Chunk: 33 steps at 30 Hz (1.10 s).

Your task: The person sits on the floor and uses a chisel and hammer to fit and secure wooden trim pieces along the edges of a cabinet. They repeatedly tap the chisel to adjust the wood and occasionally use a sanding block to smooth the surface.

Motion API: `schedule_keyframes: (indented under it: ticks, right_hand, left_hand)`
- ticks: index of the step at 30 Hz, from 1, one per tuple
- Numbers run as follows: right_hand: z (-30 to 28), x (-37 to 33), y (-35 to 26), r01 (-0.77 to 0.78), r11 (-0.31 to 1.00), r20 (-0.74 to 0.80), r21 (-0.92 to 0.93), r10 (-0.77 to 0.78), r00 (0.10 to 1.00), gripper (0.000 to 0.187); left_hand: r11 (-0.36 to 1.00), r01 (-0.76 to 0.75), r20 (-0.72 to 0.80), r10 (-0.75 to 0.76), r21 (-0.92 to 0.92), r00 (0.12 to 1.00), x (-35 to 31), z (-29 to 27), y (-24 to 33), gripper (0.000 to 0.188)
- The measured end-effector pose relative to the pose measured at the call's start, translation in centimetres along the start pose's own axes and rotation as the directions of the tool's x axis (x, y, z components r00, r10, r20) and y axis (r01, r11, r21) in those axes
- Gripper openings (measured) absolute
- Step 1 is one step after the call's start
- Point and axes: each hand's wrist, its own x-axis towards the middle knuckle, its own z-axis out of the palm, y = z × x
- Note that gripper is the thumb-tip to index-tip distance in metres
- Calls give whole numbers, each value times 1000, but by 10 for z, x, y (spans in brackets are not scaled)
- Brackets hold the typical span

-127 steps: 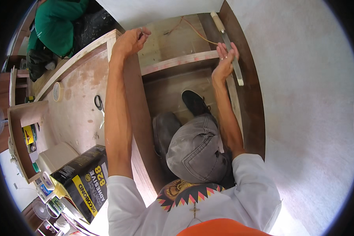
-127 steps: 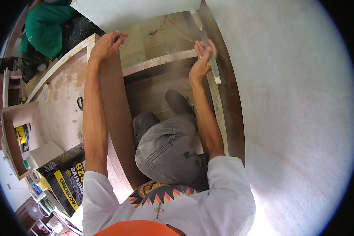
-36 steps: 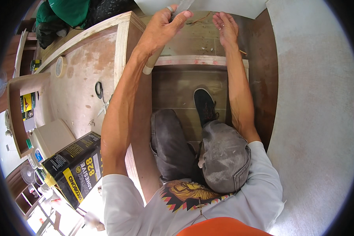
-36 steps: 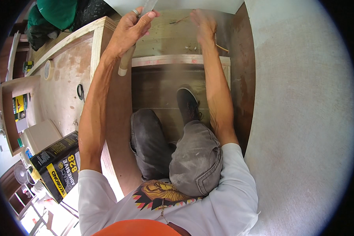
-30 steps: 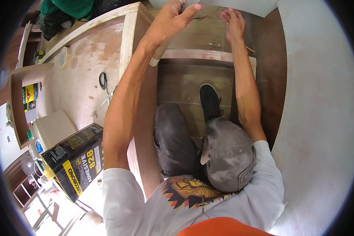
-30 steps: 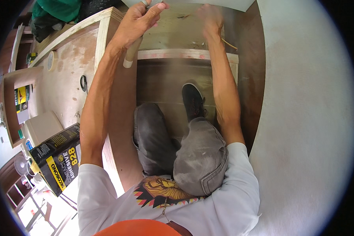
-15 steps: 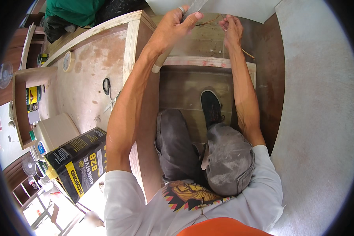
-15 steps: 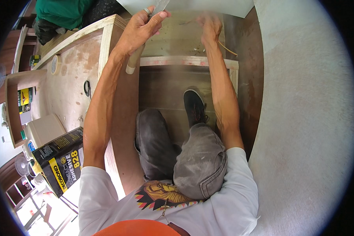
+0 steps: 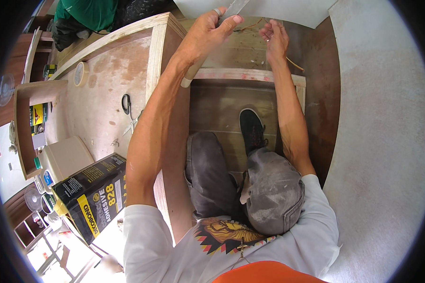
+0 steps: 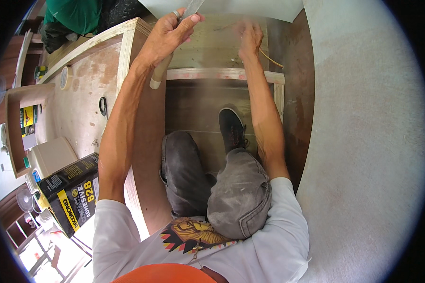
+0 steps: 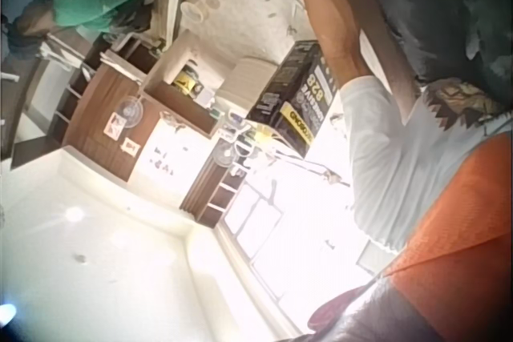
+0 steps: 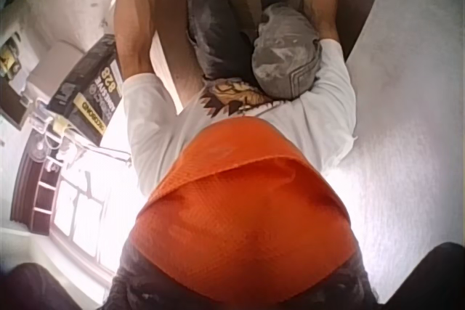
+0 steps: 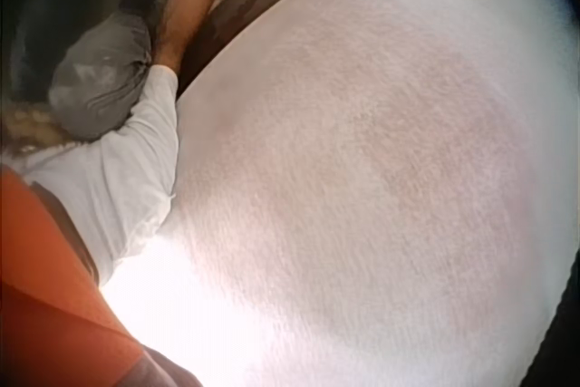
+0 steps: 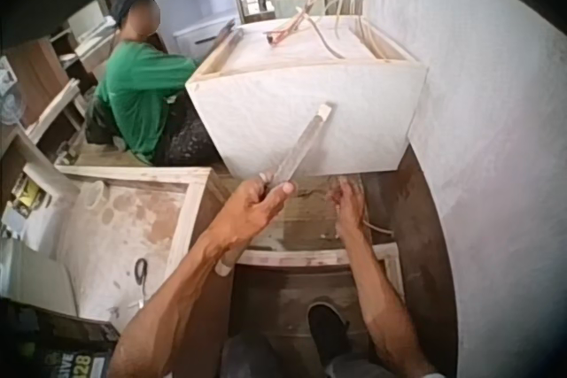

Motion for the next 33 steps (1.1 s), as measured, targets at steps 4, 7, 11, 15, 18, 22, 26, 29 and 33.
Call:
schedule_keyframes:
  ticks: [4, 7, 11, 15, 18, 22, 26, 29, 33]
  right_hand:
    - [13, -7, -10, 12, 999, -14, 45, -11, 1000, 19]
    - [18, -19, -18, -57, 992, -7, 115, 58, 998, 24]
    - [21, -26, -27, -132, 945, 8, 299, 135, 991, 28]
    - [24, -26, -23, -142, 932, -12, 334, 155, 988, 27]
    - [12, -1, -13, -113, 964, -91, 242, 139, 986, 22]
    - [16, 4, -8, -112, 973, -138, 201, 141, 980, 15]
    - [18, 6, -9, -109, 978, -127, 177, 132, 983, 10]
    - [15, 5, -9, -138, 969, -132, 204, 167, 977, 10]
    - [9, 4, -8, -184, 971, -127, 151, 204, 971, 19]
  left_hand:
    - [999, 28, 16, -29, 19, 999, 2, -3, -1, 45]
    - [1000, 20, -18, -20, -6, 1000, 1, -1, -3, 44]
    - [1000, -2, -3, 2, -23, 1000, 1, 0, -1, 43]
    - [1000, -5, -19, 4, -18, 1000, -1, -1, -4, 42]
    - [1000, -16, -15, 15, -24, 1000, 2, 5, -2, 42]
    - [1000, -6, 2, 6, -23, 1000, -1, 1, 2, 43]
    - [1000, -8, 0, 8, -11, 1000, -2, 1, 2, 43]
    - [999, -26, 11, 26, -28, 1000, -3, 0, 4, 43]
    - [999, -26, 8, 27, -42, 1000, -1, 1, 4, 42]
